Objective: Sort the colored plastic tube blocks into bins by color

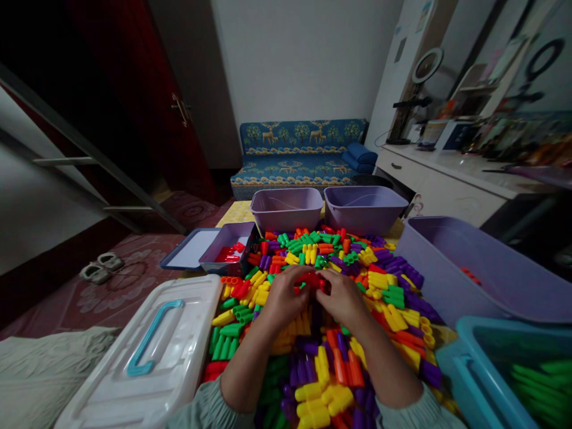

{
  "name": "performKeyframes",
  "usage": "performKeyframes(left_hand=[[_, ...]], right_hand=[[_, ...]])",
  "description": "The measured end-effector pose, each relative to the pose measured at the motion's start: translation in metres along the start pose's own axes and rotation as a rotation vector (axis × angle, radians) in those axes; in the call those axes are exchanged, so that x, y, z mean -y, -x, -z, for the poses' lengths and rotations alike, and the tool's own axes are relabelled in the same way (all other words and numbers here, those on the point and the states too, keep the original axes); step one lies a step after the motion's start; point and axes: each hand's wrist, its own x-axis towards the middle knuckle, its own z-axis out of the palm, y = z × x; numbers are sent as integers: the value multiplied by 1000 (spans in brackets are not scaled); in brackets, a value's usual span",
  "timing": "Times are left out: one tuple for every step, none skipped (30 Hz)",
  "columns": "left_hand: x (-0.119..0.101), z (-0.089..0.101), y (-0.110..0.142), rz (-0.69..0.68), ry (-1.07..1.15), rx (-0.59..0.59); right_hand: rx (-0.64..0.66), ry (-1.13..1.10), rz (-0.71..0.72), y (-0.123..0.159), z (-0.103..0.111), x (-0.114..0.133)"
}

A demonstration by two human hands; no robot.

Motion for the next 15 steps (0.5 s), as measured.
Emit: performKeyframes(left_hand=[[0,0,-1,-4,45,-24],[1,-1,-1,4,90,-49],[1,-1,-2,28,137,-72],[2,-1,-2,68,189,-92],[3,-1,-2,118,248,-107],[5,-2,-2,168,310,-112],[6,-2,-2,210,369,-109],[7,-2,-2,238,420,-99],[7,-1,-2,250,456,-91],[8,-1,-2,250,477,-89],[8,0,-2,245,487,-98],[8,0,-3,241,491,-125],[8,1,-3,240,489,-167],[9,2,-3,247,479,-220],[9,3,-4,262,464,-278]], right_hand=[[-21,-41,-1,0,0,0],[-43,-81,-3,-1,1,1],[-65,-122,-6,-1,2,2],[-84,-166,-9,-1,3,3],[-97,-216,-14,-1,4,4],[-102,-270,-20,0,5,5],[-98,-326,-25,0,5,6],[-86,-382,-31,0,5,6],[-73,-436,-37,0,5,6],[-62,-486,-45,0,4,6],[-54,-530,-56,0,3,5],[-54,-572,-71,0,3,5],[-65,-611,-90,0,4,5],[-79,-648,-110,1,5,6],[-92,-685,-129,1,6,7]])
